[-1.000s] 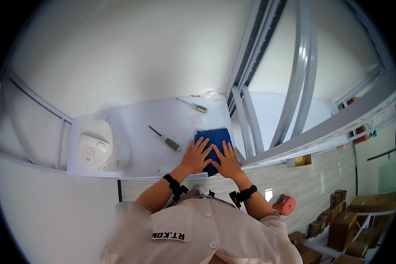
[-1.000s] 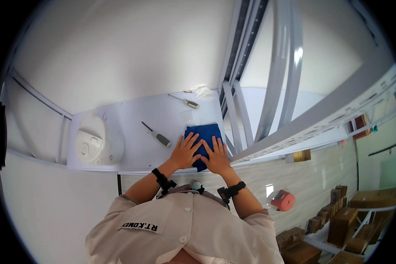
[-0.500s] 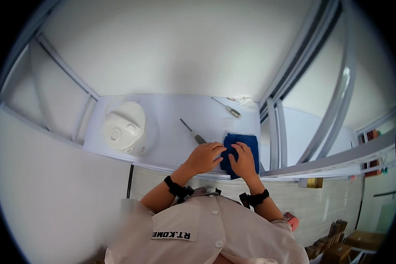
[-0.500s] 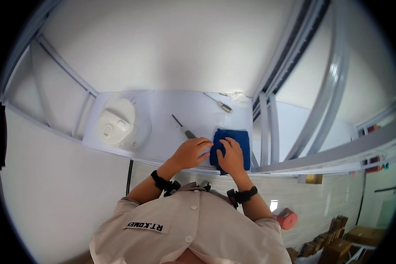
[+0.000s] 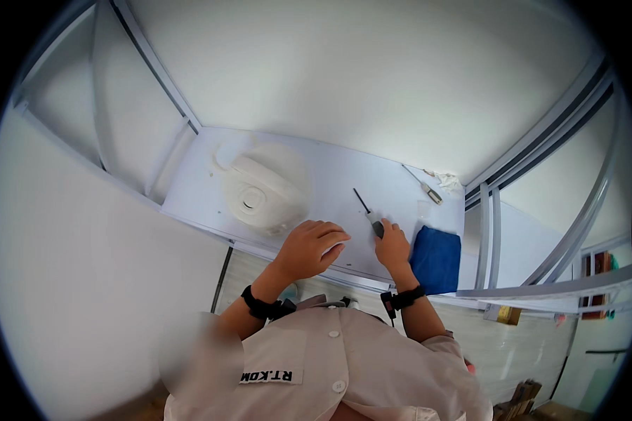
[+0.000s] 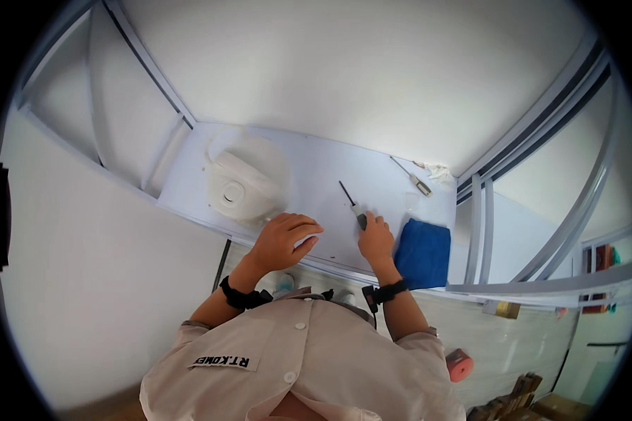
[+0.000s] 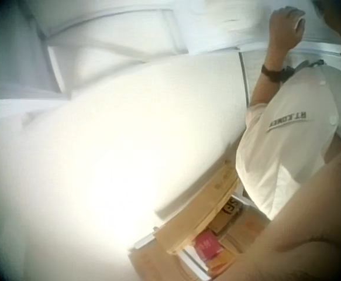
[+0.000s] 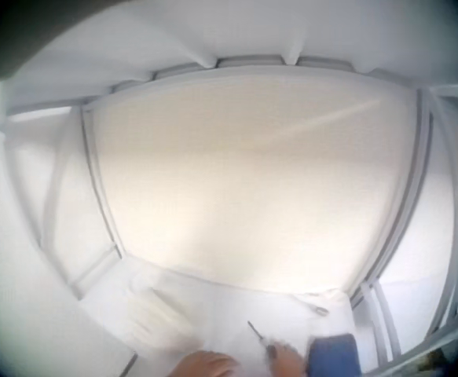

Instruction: The person wipes a white plastic appliance part with a blue cloth, then uses a screwdriver to remove screws from the part. They separate the components and continue unscrewing parts on the workbench.

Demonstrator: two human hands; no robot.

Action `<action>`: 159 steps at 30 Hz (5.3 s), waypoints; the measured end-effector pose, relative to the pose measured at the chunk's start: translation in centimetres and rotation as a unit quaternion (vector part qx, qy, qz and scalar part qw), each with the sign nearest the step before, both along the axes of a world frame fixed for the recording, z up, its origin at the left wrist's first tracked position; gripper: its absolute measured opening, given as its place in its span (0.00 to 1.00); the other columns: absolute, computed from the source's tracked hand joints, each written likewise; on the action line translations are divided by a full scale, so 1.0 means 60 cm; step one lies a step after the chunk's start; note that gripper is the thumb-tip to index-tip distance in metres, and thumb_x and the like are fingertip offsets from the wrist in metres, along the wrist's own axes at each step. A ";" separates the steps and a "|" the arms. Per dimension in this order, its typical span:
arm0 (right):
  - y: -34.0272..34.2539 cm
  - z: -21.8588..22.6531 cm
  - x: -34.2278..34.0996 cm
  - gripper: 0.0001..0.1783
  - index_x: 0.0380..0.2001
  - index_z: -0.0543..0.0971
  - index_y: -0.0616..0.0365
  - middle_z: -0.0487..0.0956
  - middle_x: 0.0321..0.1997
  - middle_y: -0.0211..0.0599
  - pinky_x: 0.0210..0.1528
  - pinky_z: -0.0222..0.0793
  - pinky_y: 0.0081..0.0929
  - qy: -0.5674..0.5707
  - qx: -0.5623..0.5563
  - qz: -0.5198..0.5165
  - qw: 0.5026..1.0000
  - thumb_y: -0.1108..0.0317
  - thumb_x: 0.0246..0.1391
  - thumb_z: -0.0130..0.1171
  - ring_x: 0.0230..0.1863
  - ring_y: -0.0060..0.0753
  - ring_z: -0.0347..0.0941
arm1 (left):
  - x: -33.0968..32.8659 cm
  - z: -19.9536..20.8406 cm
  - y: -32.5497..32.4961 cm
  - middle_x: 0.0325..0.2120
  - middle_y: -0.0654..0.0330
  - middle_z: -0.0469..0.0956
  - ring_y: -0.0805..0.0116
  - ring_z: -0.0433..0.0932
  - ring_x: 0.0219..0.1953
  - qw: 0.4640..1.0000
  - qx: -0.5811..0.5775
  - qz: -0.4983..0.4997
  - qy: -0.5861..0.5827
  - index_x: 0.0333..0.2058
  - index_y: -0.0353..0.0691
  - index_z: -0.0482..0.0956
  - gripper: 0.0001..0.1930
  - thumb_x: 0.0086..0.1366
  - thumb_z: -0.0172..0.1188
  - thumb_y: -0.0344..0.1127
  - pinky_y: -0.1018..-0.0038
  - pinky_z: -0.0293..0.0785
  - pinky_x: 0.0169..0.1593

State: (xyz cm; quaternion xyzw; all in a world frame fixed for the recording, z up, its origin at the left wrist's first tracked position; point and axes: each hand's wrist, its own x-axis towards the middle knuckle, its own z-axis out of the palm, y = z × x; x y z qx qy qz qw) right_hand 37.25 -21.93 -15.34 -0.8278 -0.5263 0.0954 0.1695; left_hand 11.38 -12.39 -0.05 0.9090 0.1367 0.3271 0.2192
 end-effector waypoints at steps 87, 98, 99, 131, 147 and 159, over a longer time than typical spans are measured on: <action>0.100 0.235 -0.275 0.14 0.40 0.81 0.63 0.85 0.60 0.45 0.68 0.70 0.38 0.269 0.421 -0.137 0.855 0.78 0.54 0.77 0.68 0.44 0.76 | -0.133 0.057 0.231 0.64 0.47 0.76 0.61 0.80 0.62 0.874 -0.411 -0.132 -0.225 0.78 0.32 0.49 0.45 0.68 0.62 0.17 0.69 0.79 0.61; -0.031 0.201 -0.147 0.18 0.53 0.80 0.65 0.86 0.50 0.37 0.51 0.81 0.28 0.372 0.494 -0.157 0.770 0.74 0.62 0.72 0.47 0.26 0.83 | -0.008 0.052 0.127 0.44 0.53 0.89 0.52 0.90 0.39 0.972 -0.043 -0.199 -0.121 0.65 0.43 0.78 0.33 0.59 0.68 0.20 0.64 0.88 0.40; -0.048 0.199 -0.128 0.19 0.54 0.80 0.65 0.86 0.49 0.37 0.50 0.82 0.29 0.384 0.498 -0.160 0.761 0.74 0.62 0.72 0.46 0.27 0.84 | 0.005 0.051 0.118 0.43 0.53 0.89 0.53 0.90 0.39 0.973 -0.010 -0.204 -0.109 0.63 0.44 0.80 0.31 0.60 0.67 0.21 0.64 0.88 0.40; -0.091 0.039 0.058 0.19 0.38 0.83 0.63 0.84 0.28 0.43 0.34 0.76 0.37 0.330 0.095 -0.122 0.931 0.56 0.58 0.74 0.29 0.40 0.82 | 0.094 -0.249 -0.021 0.50 0.70 0.88 0.64 0.82 0.55 0.994 0.101 -0.018 0.042 0.48 0.49 0.88 0.15 0.64 0.62 0.29 0.62 0.76 0.59; -0.165 0.172 0.053 0.23 0.55 0.78 0.58 0.86 0.40 0.53 0.44 0.78 0.42 0.225 0.069 -0.046 0.971 0.61 0.60 0.71 0.42 0.56 0.84 | 0.138 -0.203 -0.054 0.57 0.56 0.78 0.53 0.76 0.60 0.991 0.007 -0.002 0.130 0.57 0.42 0.81 0.33 0.49 0.76 0.37 0.54 0.69 0.64; -0.198 0.223 0.045 0.17 0.46 0.82 0.56 0.84 0.42 0.47 0.43 0.79 0.47 0.168 0.068 -0.007 0.983 0.68 0.53 0.72 0.42 0.58 0.83 | 0.167 -0.231 -0.052 0.51 0.62 0.80 0.56 0.83 0.48 0.982 -0.036 0.055 0.177 0.50 0.41 0.85 0.27 0.47 0.77 0.30 0.60 0.82 0.50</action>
